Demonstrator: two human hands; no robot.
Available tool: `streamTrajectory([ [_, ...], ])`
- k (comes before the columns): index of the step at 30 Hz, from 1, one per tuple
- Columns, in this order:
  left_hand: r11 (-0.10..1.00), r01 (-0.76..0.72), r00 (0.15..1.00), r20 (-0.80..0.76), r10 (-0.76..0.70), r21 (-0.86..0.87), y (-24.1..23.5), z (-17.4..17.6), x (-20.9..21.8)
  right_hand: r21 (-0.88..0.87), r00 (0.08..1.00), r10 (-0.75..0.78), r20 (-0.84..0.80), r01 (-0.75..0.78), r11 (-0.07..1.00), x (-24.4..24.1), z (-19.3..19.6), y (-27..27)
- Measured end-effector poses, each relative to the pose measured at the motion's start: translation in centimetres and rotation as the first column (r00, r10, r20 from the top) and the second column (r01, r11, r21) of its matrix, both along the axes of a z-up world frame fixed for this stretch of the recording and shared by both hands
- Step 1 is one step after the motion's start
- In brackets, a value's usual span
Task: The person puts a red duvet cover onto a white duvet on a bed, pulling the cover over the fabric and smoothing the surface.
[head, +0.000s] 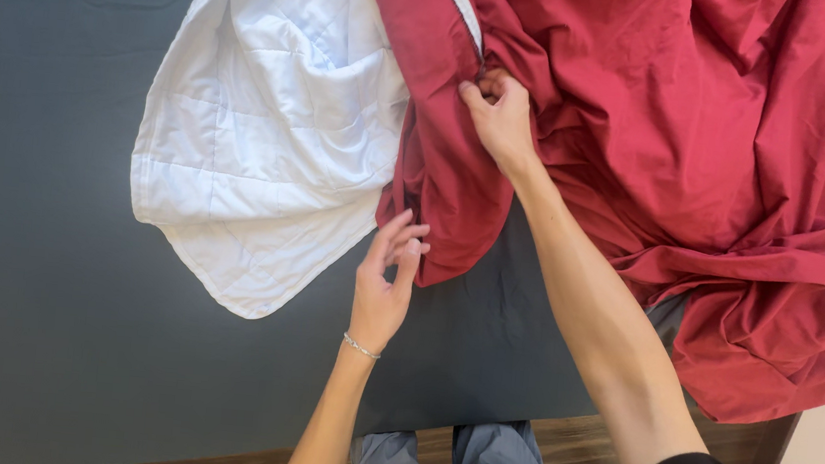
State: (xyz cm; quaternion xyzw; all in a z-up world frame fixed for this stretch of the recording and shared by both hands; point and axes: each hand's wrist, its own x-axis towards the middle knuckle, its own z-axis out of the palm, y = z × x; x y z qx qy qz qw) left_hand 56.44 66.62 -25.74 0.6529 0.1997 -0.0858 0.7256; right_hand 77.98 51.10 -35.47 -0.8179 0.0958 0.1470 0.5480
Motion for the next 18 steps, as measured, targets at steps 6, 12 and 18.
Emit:
streamTrajectory([
  [6,0.985,-0.161,0.982,0.108,0.154,0.060,-0.8,1.9,4.3,-0.063,0.962,0.115,0.248,-0.103,0.993,-6.9,5.3,0.7],
  [12,0.878,0.020,0.955,-0.268,0.124,0.477,-3.0,2.0,10.5,0.081,0.983,0.131,0.130,-0.142,0.987,-12.5,8.5,1.1],
  [18,0.769,-0.062,0.987,-0.075,0.141,0.637,-3.1,-0.9,12.2,0.112,0.987,0.132,0.087,-0.141,0.984,-12.4,7.8,0.0],
])
